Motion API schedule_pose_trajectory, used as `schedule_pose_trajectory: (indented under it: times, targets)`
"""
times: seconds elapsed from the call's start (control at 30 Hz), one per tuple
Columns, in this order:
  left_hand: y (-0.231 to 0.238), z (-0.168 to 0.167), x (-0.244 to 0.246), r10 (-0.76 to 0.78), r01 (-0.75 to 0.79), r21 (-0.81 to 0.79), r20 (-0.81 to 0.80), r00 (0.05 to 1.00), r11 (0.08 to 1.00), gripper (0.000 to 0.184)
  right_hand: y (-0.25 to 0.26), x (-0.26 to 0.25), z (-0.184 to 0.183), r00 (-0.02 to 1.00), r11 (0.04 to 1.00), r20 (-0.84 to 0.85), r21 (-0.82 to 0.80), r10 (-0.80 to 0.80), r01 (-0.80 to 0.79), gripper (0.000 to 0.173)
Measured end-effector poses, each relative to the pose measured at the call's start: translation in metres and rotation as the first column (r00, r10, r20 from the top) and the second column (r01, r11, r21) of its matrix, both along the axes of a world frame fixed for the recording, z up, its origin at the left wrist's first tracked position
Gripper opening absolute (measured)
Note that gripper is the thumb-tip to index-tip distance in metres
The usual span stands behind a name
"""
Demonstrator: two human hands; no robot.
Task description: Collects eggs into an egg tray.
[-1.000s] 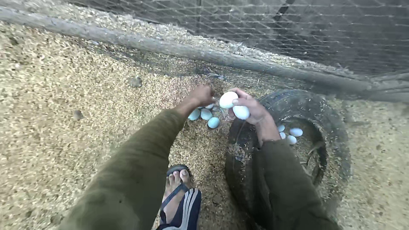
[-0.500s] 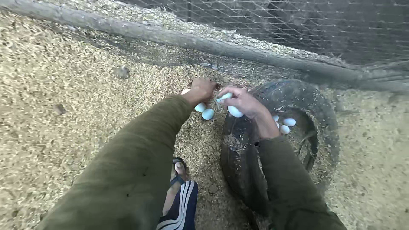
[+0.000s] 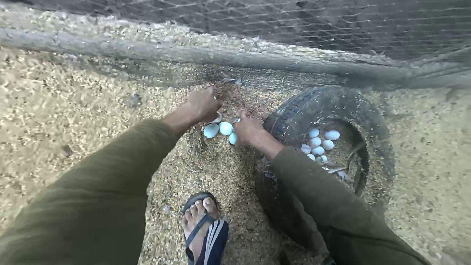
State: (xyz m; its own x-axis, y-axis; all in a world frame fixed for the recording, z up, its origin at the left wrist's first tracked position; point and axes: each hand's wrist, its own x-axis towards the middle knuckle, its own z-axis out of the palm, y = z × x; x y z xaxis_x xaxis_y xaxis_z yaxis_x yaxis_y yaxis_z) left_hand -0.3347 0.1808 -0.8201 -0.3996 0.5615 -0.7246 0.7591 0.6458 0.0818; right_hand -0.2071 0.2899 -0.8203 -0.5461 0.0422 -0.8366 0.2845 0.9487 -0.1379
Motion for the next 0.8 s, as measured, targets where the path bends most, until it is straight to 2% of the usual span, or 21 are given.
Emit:
schedule_pose_trajectory:
  times: [0.07, 0.17, 0.27, 0.37, 0.43, 0.5, 0.57, 0.63, 0.73, 0.8]
  targets:
    - [0.002, 0.001, 0.001, 0.003, -0.004, -0.020, -0.018, 1.000, 1.000, 0.041, 0.004, -0.001, -0.002, 1.000, 0.998, 0.013, -0.055, -0.024, 0.025, 0.070]
    - [0.009, -0.008, 0.003, 0.005, -0.009, -0.058, -0.070, 0.998, 0.998, 0.047, 0.011, -0.001, -0.004, 0.998, 0.991, 0.041, -0.123, -0.040, 0.044, 0.076]
    - [0.017, -0.005, 0.004, -0.035, 0.029, -0.140, -0.040, 0.999, 0.990, 0.051, 0.018, -0.001, 0.003, 0.997, 0.977, 0.030, -0.202, -0.070, 0.075, 0.068]
    - [0.023, 0.004, 0.012, -0.086, 0.076, -0.203, -0.045, 0.995, 0.976, 0.056, 0.037, 0.001, 0.026, 0.984, 0.888, 0.032, -0.427, -0.176, 0.172, 0.057]
    - [0.026, 0.009, 0.017, -0.138, 0.121, -0.217, -0.066, 0.988, 0.969, 0.056, 0.050, 0.012, 0.045, 0.928, 0.708, 0.077, -0.625, -0.363, 0.329, 0.048]
    - [0.028, 0.011, 0.021, -0.167, 0.147, -0.213, -0.080, 0.983, 0.966, 0.054, 0.058, 0.029, 0.060, 0.815, 0.434, 0.189, -0.769, -0.548, 0.470, 0.043]
    - [0.028, 0.013, 0.022, -0.179, 0.159, -0.207, -0.083, 0.980, 0.965, 0.061, 0.061, 0.043, 0.061, 0.708, 0.193, 0.304, -0.826, -0.638, 0.529, 0.040]
    - [0.028, 0.013, 0.023, -0.175, 0.157, -0.172, -0.091, 0.980, 0.972, 0.066, 0.066, 0.050, 0.054, 0.657, 0.000, 0.383, -0.864, -0.650, 0.504, 0.039]
    - [0.028, 0.002, 0.025, -0.154, 0.141, -0.118, -0.105, 0.983, 0.983, 0.059, 0.068, 0.062, 0.046, 0.592, -0.217, 0.456, -0.876, -0.665, 0.431, 0.039]
    - [0.028, -0.010, 0.025, -0.168, 0.150, -0.144, -0.122, 0.978, 0.978, 0.053, 0.069, 0.070, 0.041, 0.544, -0.302, 0.498, -0.860, -0.676, 0.411, 0.042]
